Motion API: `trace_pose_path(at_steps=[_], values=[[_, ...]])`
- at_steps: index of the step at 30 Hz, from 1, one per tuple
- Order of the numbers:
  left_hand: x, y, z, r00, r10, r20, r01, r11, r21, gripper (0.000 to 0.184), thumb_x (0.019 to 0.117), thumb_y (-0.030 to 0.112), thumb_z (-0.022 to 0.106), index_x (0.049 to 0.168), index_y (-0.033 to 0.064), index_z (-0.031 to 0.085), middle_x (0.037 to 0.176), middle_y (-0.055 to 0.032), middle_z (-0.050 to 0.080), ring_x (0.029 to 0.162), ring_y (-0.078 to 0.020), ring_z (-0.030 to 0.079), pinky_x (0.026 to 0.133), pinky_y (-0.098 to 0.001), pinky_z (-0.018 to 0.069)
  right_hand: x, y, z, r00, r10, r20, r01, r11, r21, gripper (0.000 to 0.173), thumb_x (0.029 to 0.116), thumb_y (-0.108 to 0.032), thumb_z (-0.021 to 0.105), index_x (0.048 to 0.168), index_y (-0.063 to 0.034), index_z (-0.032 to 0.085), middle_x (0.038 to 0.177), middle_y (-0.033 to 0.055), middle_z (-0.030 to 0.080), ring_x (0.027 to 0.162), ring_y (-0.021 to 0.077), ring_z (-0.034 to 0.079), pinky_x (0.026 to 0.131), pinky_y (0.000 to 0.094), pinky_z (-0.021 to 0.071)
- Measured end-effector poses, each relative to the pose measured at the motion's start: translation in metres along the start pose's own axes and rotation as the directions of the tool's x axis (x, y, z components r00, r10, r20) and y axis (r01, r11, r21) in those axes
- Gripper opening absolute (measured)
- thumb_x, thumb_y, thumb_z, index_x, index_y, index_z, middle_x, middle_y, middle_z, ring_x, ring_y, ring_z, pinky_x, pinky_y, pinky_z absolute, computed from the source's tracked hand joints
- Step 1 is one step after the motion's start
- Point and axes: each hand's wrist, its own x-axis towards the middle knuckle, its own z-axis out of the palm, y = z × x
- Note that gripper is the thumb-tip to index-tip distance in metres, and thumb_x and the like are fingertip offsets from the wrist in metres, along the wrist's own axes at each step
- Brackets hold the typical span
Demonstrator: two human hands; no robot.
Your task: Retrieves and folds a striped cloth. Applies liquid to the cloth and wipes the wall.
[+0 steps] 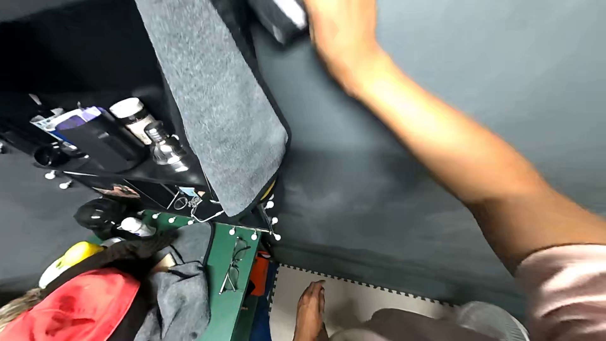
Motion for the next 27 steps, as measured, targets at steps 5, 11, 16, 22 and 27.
trace_pose_path(at_steps=[5, 11, 16, 22, 27], values=[[-0.012, -0.009, 0.002, 0.999, -0.007, 0.035, 0.007, 1.0, 0.011, 0.034, 0.1069, 0.02, 0.045, 0.135, 0.0156, 0.064, 0.122, -0.0055, 0.07, 0.109, -0.017, 0.069, 0.099, -0.0405, 0.056, -0.346, -0.061, 0.072, 0.735, -0.216, 0.642, 0.075, 0.968, 0.239, 0.055, 0.1051, -0.014, 0.05, 0.159, -0.0143, 0.037, 0.168, 0.0047, 0.029, 0.147, 0.0337, 0.04, 0.112, 0.0592, 0.0418], [-0.034, -0.007, -0.001, 0.998, -0.041, 0.05, 0.041, 0.999, -0.003, 0.034, 0.1072, 0.019, 0.045, 0.136, 0.0134, 0.063, 0.123, -0.0071, 0.07, 0.11, -0.0182, 0.069, 0.1, -0.0412, 0.0557, -0.436, -0.033, 0.078, 0.48, -0.498, 0.722, 0.078, 0.844, 0.531, 0.039, 0.1067, -0.004, 0.042, 0.144, -0.0023, 0.054, 0.161, 0.0069, 0.042, 0.147, 0.0293, 0.043, 0.12, 0.0476, 0.0355], [-0.04, -0.014, 0.002, 0.993, -0.062, 0.105, 0.061, 0.998, 0.006, 0.035, 0.1065, 0.018, 0.046, 0.137, 0.013, 0.062, 0.123, -0.0079, 0.069, 0.11, -0.0201, 0.069, 0.099, -0.0425, 0.0562, -0.261, 0.008, 0.006, 0.942, -0.231, 0.245, 0.237, 0.971, 0.003, 0.041, 0.1075, -0.005, 0.043, 0.147, -0.007, 0.053, 0.158, 0.0072, 0.047, 0.142, 0.0272, 0.05, 0.114, 0.0532, 0.039], [-0.028, -0.01, -0.002, 0.996, -0.059, 0.069, 0.058, 0.998, 0.019, 0.034, 0.1063, 0.018, 0.046, 0.136, 0.014, 0.063, 0.122, -0.0066, 0.069, 0.11, -0.0183, 0.069, 0.099, -0.0408, 0.056, -0.301, -0.008, 0.008, 0.952, 0.178, 0.247, -0.148, 0.98, -0.137, 0.045, 0.1077, -0.013, 0.041, 0.153, -0.0086, 0.047, 0.163, 0.015, 0.037, 0.147, 0.0366, 0.041, 0.114, 0.0671, 0.0316], [-0.025, -0.005, -0.015, 0.999, -0.041, -0.009, 0.042, 0.998, 0.039, 0.034, 0.1071, 0.019, 0.045, 0.137, 0.0162, 0.062, 0.12, -0.0042, 0.069, 0.108, -0.0149, 0.068, 0.097, -0.0373, 0.0566, -0.549, -0.011, 0.073, 0.46, -0.486, 0.743, 0.149, 0.867, 0.475, 0.036, 0.1049, 0.001, 0.042, 0.137, 0.0032, 0.058, 0.163, 0.0088, 0.04, 0.143, 0.0289, 0.047, 0.119, 0.0453, 0.0385]])
